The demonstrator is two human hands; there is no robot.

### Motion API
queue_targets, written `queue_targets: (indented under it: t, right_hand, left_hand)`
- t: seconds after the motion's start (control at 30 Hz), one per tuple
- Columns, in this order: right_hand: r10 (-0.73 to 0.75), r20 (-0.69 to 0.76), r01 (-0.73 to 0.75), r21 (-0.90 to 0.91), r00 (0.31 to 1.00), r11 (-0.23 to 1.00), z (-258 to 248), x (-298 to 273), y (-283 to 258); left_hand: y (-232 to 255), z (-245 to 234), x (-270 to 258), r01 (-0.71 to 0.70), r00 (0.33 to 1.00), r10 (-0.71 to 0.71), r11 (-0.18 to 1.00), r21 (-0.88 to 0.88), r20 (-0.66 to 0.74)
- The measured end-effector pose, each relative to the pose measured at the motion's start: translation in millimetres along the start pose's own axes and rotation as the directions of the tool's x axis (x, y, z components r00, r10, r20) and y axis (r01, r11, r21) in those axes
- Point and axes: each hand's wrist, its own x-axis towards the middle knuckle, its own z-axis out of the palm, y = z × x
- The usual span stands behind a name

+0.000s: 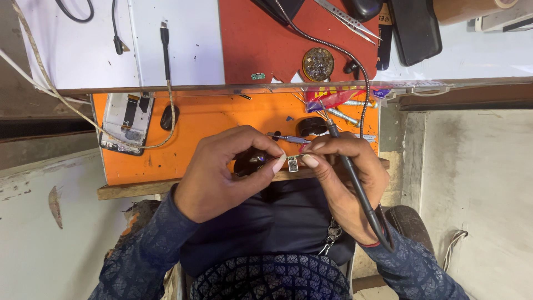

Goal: The person uses a soldering iron to apply solder to a small green circuit board. They then attach a black earbud to the board and inspect the assembly.

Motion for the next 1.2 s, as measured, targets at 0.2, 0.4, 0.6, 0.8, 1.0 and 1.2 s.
queue_targets:
  t: [0.2,0.4,0.6,0.8,1.0,1.2]
  right_hand:
    - [0.017,0.021,-0.018,0.029,1.0,0.999,1.0,0.3,-2.6]
    - [0.085,0.035,-0.089,0.108,0.996,0.99,1.2,0.3,-2.9]
    - [0.098,0.049,-0.103,0.099,0.994,0.99,0.6,0.2,-1.7]
    - [0.083,0.068,-0.091,0.126,0.994,0.988,3.1,-0.7,-0.5]
    - [0.103,0.07,-0.112,0.13,0.992,0.985,4.7,-0.7,-1.0]
    - [0.112,0.066,-0.12,0.13,0.992,0.984,5.1,0.5,-0.7]
  left_hand:
    - [-3.0,1.8,-1.6,0.059,0.998,-0.057,0.994,-0.093,0.028]
    - [-6.6,3.7,-1.9,0.194,0.979,-0.169,0.945,-0.264,0.114]
    - [-8.5,6.4,-2.0,0.206,0.976,-0.172,0.927,-0.315,0.131]
    - [-9.7,10.1,-0.1,0.208,0.977,-0.182,0.93,-0.304,0.112]
    - [-9.4,9.8,0.4,0.216,0.975,-0.195,0.944,-0.251,0.104]
    - [-6.5,4.0,0.6,0.14,0.987,-0.118,0.967,-0.212,0.109]
